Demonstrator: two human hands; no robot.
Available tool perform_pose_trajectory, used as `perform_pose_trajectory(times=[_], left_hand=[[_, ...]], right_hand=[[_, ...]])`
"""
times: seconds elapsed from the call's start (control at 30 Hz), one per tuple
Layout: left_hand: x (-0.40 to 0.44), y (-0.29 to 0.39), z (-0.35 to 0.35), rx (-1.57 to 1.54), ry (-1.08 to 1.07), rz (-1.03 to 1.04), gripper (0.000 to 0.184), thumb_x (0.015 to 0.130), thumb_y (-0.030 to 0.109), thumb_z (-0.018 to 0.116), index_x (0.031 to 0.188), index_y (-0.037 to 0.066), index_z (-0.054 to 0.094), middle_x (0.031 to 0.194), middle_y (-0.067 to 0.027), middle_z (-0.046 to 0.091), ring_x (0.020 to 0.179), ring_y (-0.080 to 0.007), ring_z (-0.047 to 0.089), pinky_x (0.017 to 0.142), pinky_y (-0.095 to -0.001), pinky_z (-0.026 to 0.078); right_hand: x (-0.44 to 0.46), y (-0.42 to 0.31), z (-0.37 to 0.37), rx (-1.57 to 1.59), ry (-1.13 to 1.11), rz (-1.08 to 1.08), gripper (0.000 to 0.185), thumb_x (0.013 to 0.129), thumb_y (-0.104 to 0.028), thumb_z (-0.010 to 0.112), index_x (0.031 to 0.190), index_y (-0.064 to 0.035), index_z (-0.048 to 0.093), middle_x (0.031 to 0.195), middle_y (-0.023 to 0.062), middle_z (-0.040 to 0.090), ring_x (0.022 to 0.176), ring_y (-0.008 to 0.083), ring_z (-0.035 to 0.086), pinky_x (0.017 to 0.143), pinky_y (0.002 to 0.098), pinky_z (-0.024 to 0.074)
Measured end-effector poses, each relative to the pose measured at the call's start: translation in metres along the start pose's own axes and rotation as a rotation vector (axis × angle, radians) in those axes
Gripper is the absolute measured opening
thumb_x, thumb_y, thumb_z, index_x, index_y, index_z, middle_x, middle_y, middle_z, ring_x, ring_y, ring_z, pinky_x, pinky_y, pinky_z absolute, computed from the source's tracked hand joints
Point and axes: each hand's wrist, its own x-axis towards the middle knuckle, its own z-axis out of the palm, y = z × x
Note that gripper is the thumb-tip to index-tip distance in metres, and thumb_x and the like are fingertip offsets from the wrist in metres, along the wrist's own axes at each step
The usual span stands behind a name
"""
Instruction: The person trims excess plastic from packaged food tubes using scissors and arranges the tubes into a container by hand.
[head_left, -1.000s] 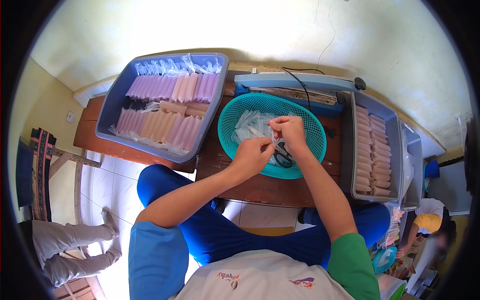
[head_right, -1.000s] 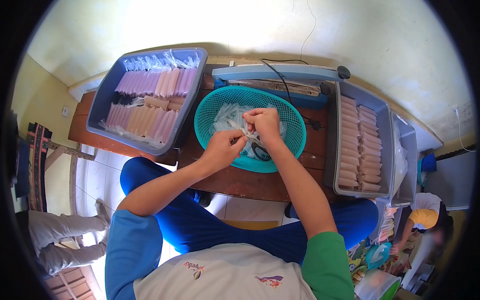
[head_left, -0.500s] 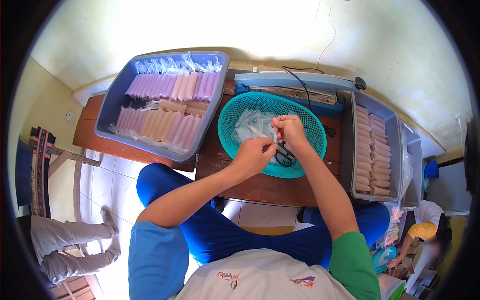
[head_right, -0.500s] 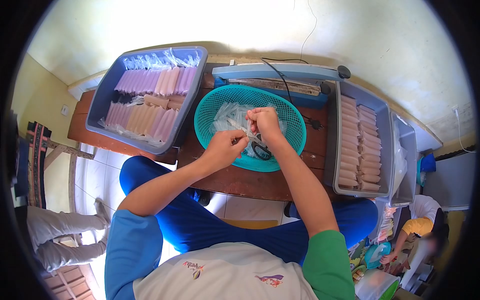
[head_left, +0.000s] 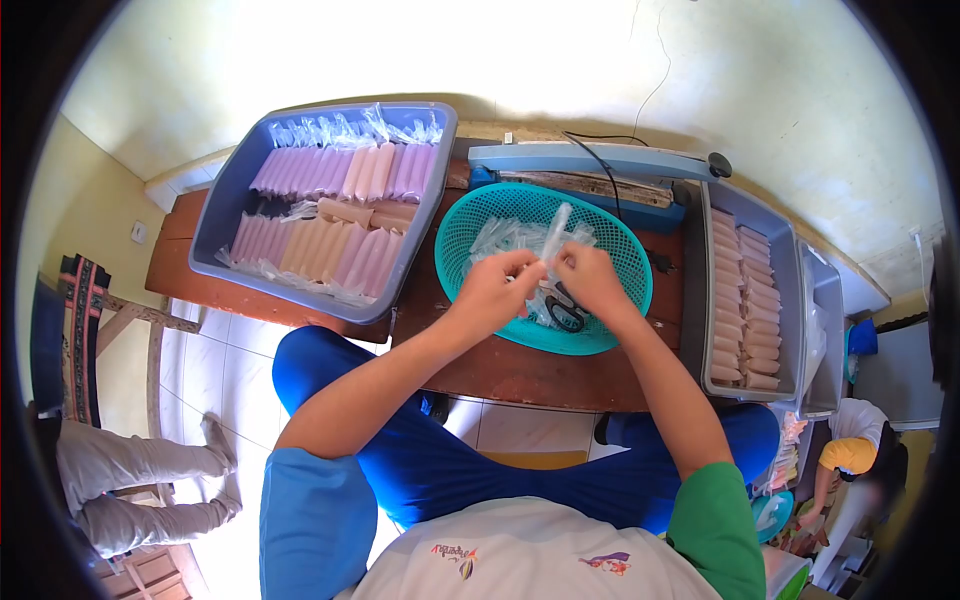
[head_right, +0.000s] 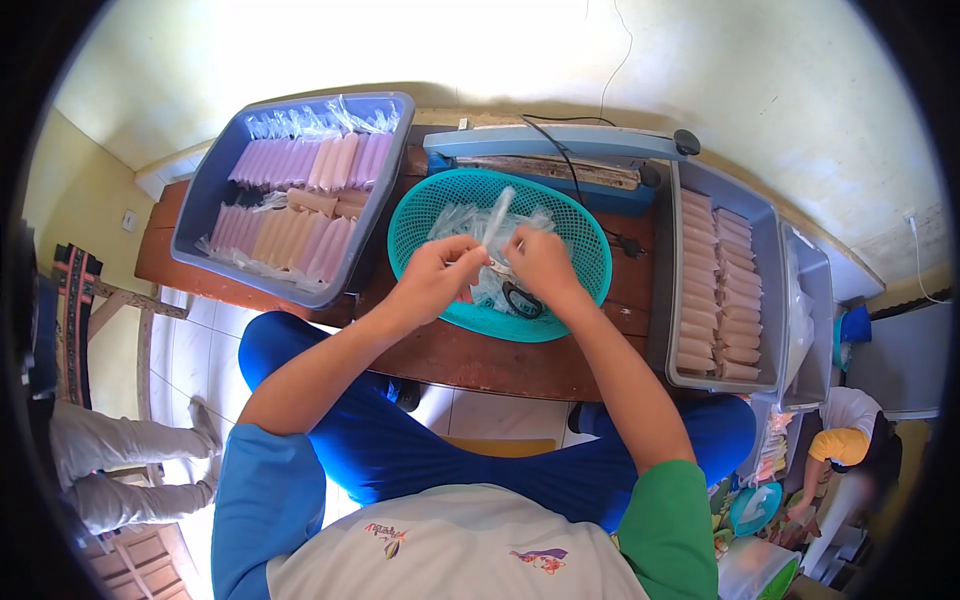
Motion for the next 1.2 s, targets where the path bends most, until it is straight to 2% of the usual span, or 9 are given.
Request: perform_pose_trajectory(times=[0.07, 0.17, 0.4, 0.6, 0.67, 0.77, 0.8, 1.13, 1.2], left_hand=[[0.004, 0.0, -0.005, -0.163, 0.003, -0.097, 0.026, 0.094, 0.025, 0.053, 0.094, 0.001, 0.064, 0.067, -0.0016, 0.053, 0.053, -0.0095, 0.052, 0.049, -0.0233, 0.042], [0.007, 0.001, -0.006, -0.248, -0.005, -0.144, 0.027, 0.095, 0.026, 0.052, 0.095, 0.001, 0.063, 0.067, -0.0016, 0.052, 0.053, -0.0097, 0.052, 0.048, -0.023, 0.041], [0.009, -0.001, -0.008, -0.382, -0.011, -0.185, 0.031, 0.098, 0.03, 0.05, 0.101, 0.002, 0.062, 0.068, -0.001, 0.053, 0.055, -0.01, 0.051, 0.049, -0.0237, 0.041], [0.011, 0.002, -0.015, -0.407, -0.02, -0.257, 0.043, 0.101, 0.037, 0.039, 0.109, 0.002, 0.062, 0.073, -0.0024, 0.056, 0.059, -0.0109, 0.051, 0.055, -0.0244, 0.042], [0.013, -0.002, -0.017, -0.435, -0.064, -0.25, 0.043, 0.101, 0.034, 0.036, 0.116, 0.002, 0.06, 0.075, -0.0037, 0.058, 0.062, -0.0111, 0.052, 0.056, -0.0245, 0.042], [0.013, -0.003, -0.018, -0.435, -0.071, -0.233, 0.041, 0.099, 0.029, 0.036, 0.121, 0.002, 0.057, 0.077, -0.0044, 0.06, 0.065, -0.0109, 0.053, 0.058, -0.0243, 0.042], [0.014, -0.003, -0.018, -0.435, -0.07, -0.233, 0.041, 0.099, 0.029, 0.036, 0.121, 0.002, 0.057, 0.077, -0.0044, 0.06, 0.065, -0.0109, 0.053, 0.058, -0.0243, 0.042], [0.018, -0.005, -0.013, -0.301, 0.034, -0.141, 0.034, 0.093, 0.017, 0.055, 0.122, 0.0, 0.055, 0.088, -0.0042, 0.058, 0.072, -0.0127, 0.059, 0.065, -0.026, 0.048], [0.019, -0.004, -0.013, -0.235, 0.073, -0.126, 0.034, 0.092, 0.016, 0.057, 0.122, 0.001, 0.055, 0.088, -0.0041, 0.058, 0.071, -0.0124, 0.06, 0.065, -0.0259, 0.048]], right_hand=[[-0.019, -0.01, -0.003, -0.408, -0.175, -0.213, 0.018, 0.081, -0.017, 0.063, 0.079, 0.0012, 0.06, 0.075, 0.0236, 0.062, 0.071, 0.0417, 0.062, 0.067, 0.0457, 0.052], [-0.031, -0.008, 0.004, -0.638, -0.23, -0.256, 0.015, 0.078, -0.007, 0.062, 0.09, 0.0024, 0.059, 0.088, 0.0243, 0.059, 0.075, 0.042, 0.063, 0.068, 0.0473, 0.0528], [-0.033, -0.014, 0.009, -0.718, -0.266, -0.159, 0.018, 0.077, 0.001, 0.058, 0.094, -0.0019, 0.054, 0.096, 0.024, 0.053, 0.079, 0.0415, 0.061, 0.068, 0.0481, 0.0499], [-0.032, -0.037, -0.028, -0.502, -0.286, -0.316, 0.028, 0.072, -0.003, 0.066, 0.097, 0.0006, 0.053, 0.096, 0.0237, 0.055, 0.076, 0.0404, 0.064, 0.062, 0.0416, 0.0523], [-0.025, -0.045, -0.045, -0.198, -0.471, -0.089, 0.028, 0.072, -0.003, 0.069, 0.095, -0.0009, 0.053, 0.096, 0.0172, 0.058, 0.072, 0.0246, 0.065, 0.065, 0.0338, 0.0519], [-0.019, -0.049, -0.065, 0.164, -0.578, 0.258, 0.025, 0.073, 0.0, 0.065, 0.095, 0.0022, 0.055, 0.09, 0.0193, 0.064, 0.069, 0.0241, 0.066, 0.061, 0.0311, 0.0505], [-0.02, -0.047, -0.072, 0.308, -0.586, 0.323, 0.02, 0.078, -0.002, 0.065, 0.094, 0.0014, 0.054, 0.085, 0.013, 0.063, 0.066, 0.019, 0.064, 0.059, 0.029, 0.0506], [-0.077, -0.047, -0.114, 0.773, -0.486, 0.457, 0.037, 0.079, -0.005, 0.072, 0.106, -0.0011, 0.048, 0.107, 0.0157, 0.057, 0.074, 0.0166, 0.063, 0.057, 0.0252, 0.0498], [-0.085, -0.043, -0.11, 0.811, -0.447, 0.44, 0.057, 0.073, -0.005, 0.079, 0.12, 0.0024, 0.047, 0.113, 0.0168, 0.055, 0.073, 0.013, 0.061, 0.057, 0.0227, 0.0476]])
